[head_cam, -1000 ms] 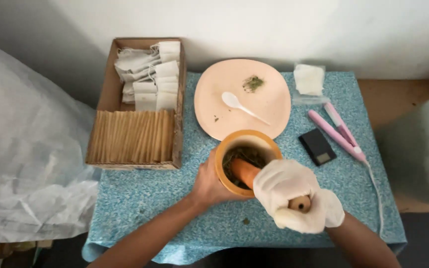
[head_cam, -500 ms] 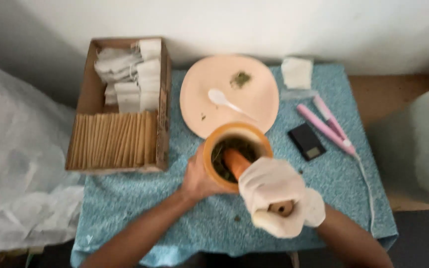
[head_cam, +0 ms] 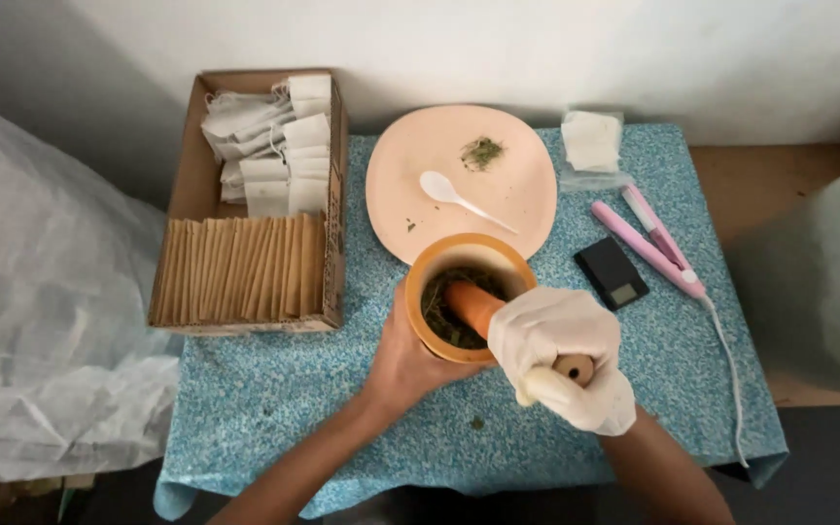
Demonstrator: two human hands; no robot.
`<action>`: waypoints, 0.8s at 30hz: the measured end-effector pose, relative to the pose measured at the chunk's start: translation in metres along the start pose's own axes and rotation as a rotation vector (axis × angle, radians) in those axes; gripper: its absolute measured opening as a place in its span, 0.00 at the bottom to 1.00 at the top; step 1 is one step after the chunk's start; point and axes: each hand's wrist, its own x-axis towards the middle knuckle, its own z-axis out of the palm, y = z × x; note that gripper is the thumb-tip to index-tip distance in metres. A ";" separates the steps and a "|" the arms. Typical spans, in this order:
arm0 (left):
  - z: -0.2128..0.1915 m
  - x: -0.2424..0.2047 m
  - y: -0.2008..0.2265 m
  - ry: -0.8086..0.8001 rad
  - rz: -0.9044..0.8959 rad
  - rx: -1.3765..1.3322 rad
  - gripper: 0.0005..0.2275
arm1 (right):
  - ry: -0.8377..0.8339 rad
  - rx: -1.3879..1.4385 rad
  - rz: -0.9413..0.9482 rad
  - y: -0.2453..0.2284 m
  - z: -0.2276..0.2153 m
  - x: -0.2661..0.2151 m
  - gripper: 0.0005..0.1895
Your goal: Grinding dried tea leaves into a fine powder using a wooden mortar and pestle on a production table.
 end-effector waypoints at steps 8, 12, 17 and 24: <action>-0.022 -0.073 0.001 -0.218 -0.042 0.474 0.68 | -0.160 -0.101 0.004 -0.002 0.003 0.012 0.12; -0.041 -0.150 -0.019 -0.073 0.242 0.973 0.44 | -0.172 -0.047 0.099 -0.002 0.001 0.018 0.13; -0.050 -0.159 -0.076 0.167 0.840 1.082 0.22 | -0.131 -0.033 0.077 0.006 0.003 0.020 0.12; -0.049 -0.152 -0.069 0.194 0.918 1.104 0.19 | -0.109 -0.014 0.007 0.006 -0.004 0.017 0.13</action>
